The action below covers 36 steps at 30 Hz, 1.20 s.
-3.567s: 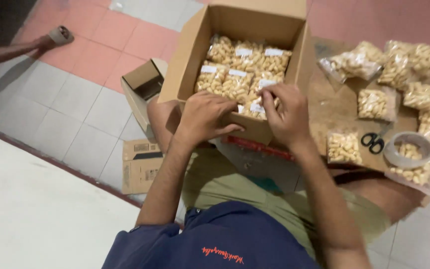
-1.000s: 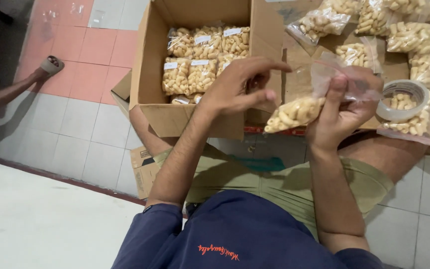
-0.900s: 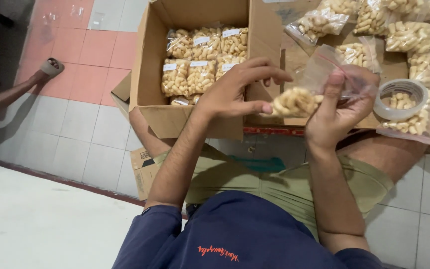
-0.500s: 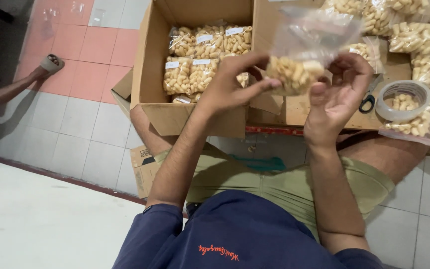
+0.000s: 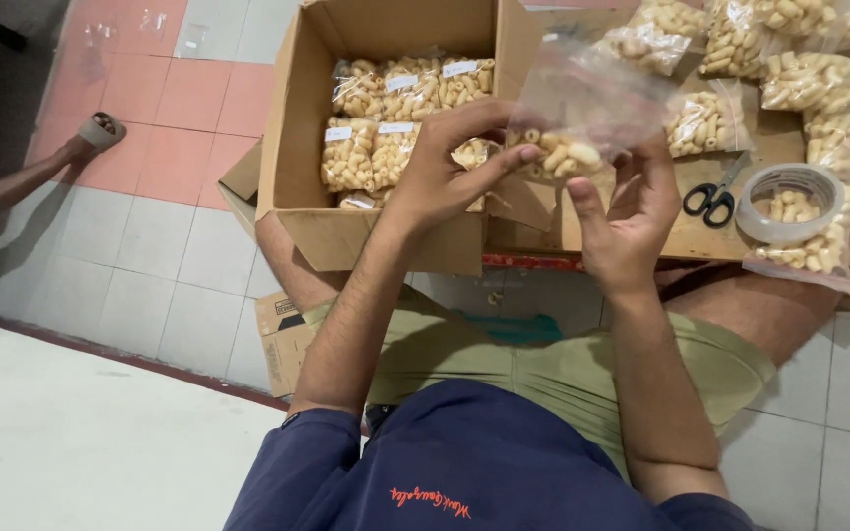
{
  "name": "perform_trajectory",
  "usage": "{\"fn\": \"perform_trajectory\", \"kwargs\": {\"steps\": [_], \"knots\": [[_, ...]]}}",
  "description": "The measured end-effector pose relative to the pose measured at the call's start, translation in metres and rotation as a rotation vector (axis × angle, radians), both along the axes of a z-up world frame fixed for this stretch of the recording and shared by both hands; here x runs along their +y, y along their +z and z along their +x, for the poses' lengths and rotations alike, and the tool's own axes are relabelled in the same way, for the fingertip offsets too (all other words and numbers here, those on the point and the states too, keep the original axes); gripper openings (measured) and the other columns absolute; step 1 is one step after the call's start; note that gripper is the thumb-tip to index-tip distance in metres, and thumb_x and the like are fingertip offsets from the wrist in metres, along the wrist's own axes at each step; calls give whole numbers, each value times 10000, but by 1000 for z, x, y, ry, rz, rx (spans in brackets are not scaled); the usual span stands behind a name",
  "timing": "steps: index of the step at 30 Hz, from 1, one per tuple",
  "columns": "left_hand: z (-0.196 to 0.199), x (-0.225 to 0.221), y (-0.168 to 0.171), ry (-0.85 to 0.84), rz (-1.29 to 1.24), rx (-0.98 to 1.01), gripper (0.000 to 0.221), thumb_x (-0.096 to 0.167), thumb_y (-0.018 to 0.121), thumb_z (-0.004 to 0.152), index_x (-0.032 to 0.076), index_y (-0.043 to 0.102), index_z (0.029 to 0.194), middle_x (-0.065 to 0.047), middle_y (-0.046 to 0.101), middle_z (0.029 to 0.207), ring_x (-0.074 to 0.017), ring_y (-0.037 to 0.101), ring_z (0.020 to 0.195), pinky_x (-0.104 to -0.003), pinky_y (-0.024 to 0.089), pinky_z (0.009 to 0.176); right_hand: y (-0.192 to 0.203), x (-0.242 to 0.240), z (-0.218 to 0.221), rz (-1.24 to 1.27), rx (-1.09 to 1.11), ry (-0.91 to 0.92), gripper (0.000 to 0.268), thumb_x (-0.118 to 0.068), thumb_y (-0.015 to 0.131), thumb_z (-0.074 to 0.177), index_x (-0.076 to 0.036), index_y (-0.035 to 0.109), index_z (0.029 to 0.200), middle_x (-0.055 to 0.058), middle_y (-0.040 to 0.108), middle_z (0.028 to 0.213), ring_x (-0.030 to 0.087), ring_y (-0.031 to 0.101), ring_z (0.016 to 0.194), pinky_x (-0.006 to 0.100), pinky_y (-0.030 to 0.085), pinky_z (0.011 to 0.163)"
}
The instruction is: Packing small plastic bags of snacks into a cardboard box for shipping
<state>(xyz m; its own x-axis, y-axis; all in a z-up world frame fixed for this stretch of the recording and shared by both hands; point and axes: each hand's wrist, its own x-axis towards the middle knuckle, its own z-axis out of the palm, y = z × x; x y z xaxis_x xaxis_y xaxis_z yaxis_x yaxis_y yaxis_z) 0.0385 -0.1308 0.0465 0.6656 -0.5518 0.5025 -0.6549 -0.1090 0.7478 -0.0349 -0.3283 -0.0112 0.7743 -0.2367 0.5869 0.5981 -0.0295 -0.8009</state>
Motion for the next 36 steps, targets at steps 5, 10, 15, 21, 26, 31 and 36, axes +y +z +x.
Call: {"fn": "perform_trajectory", "kwargs": {"steps": [5, 10, 15, 21, 26, 31, 36], "knots": [[13, -4, -27, -64, -167, -1, 205, 204, 828, 1016, 184, 801, 1218, -118, 800, 1159, -322, 777, 1091, -473, 637, 914, -17, -1, 9, 1, -102, -66, 158, -141, 735, 1095, -3, 709, 1169, 118, 625, 1164, 201, 613, 1198, 425, 514, 1071], [3, -10, -10, -81, -238, 29, 209, 200, 866, 984, 135, 790, 1168, -92, 787, 1102, -248, 788, 1009, -417, 648, 895, -35, -5, 13, 36, -132, -117, 114, -36, 786, 1050, 56, 720, 1041, 181, 662, 1052, 275, 673, 1080, 445, 524, 1016], [2, -7, -7, -70, -258, 10, 54, 94, 826, 986, 91, 804, 1035, -85, 786, 970, -233, 797, 884, -371, 653, 814, -43, -3, 15, 5, -145, -180, 293, -85, 771, 1074, 74, 650, 1288, 177, 660, 1186, 211, 600, 1197, 453, 515, 1058], [0, -6, -11, -18, -293, 67, 52, 103, 782, 1020, 67, 790, 1056, -79, 785, 921, -192, 806, 878, -352, 659, 795, 6, 1, 16, -402, -550, -122, 474, -84, 634, 1143, -160, 203, 1327, 290, 503, 1454, 364, 575, 1234, 487, 558, 964], [1, -5, -12, -39, -285, 87, 63, 99, 783, 1020, 63, 792, 1071, -82, 787, 917, -186, 805, 901, -357, 659, 803, -15, -20, 17, -634, -464, -263, 329, -183, 763, 1085, 21, 758, 1343, 209, 754, 1258, 428, 676, 1084, 523, 508, 978], [-1, -4, -17, -76, -305, 211, 96, 115, 781, 1026, 49, 780, 1095, -76, 791, 930, -135, 770, 947, -365, 658, 833, -18, -20, 16, -585, -414, -182, 769, -350, 977, 905, 43, 669, 1489, 220, 722, 1369, 391, 617, 1130, 501, 444, 1055], [3, 3, -37, -235, -192, 407, 904, 112, 1064, 789, -11, 543, 1517, -234, 604, 1488, -394, 661, 1334, -568, 547, 1117, -29, -30, 19, -551, -375, -226, 778, -226, 1017, 866, 128, 644, 1451, 289, 691, 1371, 465, 653, 1106, 560, 526, 965]]}}
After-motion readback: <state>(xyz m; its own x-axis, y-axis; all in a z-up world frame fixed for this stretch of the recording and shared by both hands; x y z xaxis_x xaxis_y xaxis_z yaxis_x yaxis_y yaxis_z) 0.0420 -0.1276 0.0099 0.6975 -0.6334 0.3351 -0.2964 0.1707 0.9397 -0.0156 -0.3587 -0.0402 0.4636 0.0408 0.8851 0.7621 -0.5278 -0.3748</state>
